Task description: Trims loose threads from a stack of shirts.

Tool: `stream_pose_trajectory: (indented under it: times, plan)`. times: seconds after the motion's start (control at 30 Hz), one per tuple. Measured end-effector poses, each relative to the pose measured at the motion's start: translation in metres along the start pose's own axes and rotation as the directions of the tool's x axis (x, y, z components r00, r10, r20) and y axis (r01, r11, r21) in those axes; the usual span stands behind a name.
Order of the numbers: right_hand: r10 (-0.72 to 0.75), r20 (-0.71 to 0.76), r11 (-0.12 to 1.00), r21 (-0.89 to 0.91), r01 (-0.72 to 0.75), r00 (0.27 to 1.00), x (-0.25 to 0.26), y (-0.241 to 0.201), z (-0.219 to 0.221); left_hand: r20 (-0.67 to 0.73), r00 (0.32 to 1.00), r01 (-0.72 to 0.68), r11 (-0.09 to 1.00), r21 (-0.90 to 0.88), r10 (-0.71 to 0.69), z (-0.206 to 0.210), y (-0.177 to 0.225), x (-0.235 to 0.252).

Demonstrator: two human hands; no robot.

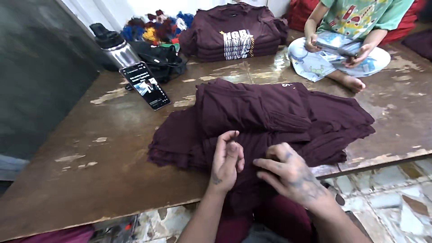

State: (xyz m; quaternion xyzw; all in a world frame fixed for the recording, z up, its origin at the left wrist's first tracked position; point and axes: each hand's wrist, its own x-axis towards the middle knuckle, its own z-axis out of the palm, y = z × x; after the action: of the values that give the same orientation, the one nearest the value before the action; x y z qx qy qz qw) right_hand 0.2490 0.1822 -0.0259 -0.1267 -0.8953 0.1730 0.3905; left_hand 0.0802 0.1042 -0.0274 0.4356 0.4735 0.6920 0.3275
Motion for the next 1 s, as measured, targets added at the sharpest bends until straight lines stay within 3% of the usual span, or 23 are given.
stream_pose_trajectory:
  times: [0.1, 0.17, 0.27, 0.4, 0.5, 0.6, 0.7, 0.87, 1.0]
  plan:
    - [-0.023, -0.033, 0.99, 0.141, 0.027, 0.999, -0.021, 0.015, 0.003, 0.061, 0.995, -0.087, 0.993, 0.084, 0.082, -0.004, -0.001, -0.004]
    - [-0.053, 0.068, 0.966, 0.258, 0.033, 0.996, -0.044, 0.02, -0.017, 0.107, 0.988, -0.119, 0.988, 0.103, 0.108, -0.008, -0.001, -0.006]
    - [-0.084, 0.244, 0.967, 0.252, 0.02, 0.966, -0.063, 0.015, -0.039, 0.147, 0.985, -0.11, 0.989, 0.097, 0.095, -0.011, -0.004, -0.009]
    - [-0.011, 0.075, 0.994, 0.11, 0.003, 0.997, -0.031, 0.002, -0.041, 0.175, 0.983, -0.072, 0.995, 0.061, 0.061, -0.01, -0.004, -0.006]
    - [0.027, -0.029, 0.998, 0.064, -0.025, 0.999, -0.006, 0.006, -0.021, 0.182, 0.983, -0.056, 0.987, 0.147, 0.029, -0.009, 0.002, -0.007]
    - [0.03, 0.054, 0.999, 0.023, -0.031, 0.998, 0.005, 0.016, -0.001, 0.18, 0.984, -0.053, 0.977, 0.207, 0.015, -0.011, 0.008, -0.011]
    - [-0.074, 0.094, 0.997, 0.001, 0.074, 0.993, 0.007, 0.018, 0.007, 0.153, 0.988, -0.051, 0.978, 0.201, 0.02, -0.011, 0.01, -0.014]
    - [-0.049, 0.066, 0.964, 0.266, 0.029, 0.997, -0.008, 0.023, -0.006, 0.161, 0.987, -0.06, 0.976, 0.211, 0.026, -0.012, 0.013, -0.015]
    - [0.01, -0.018, 0.992, 0.125, -0.008, 1.0, -0.006, 0.014, -0.003, 0.168, 0.986, -0.048, 0.971, 0.233, 0.009, -0.008, 0.013, -0.014]
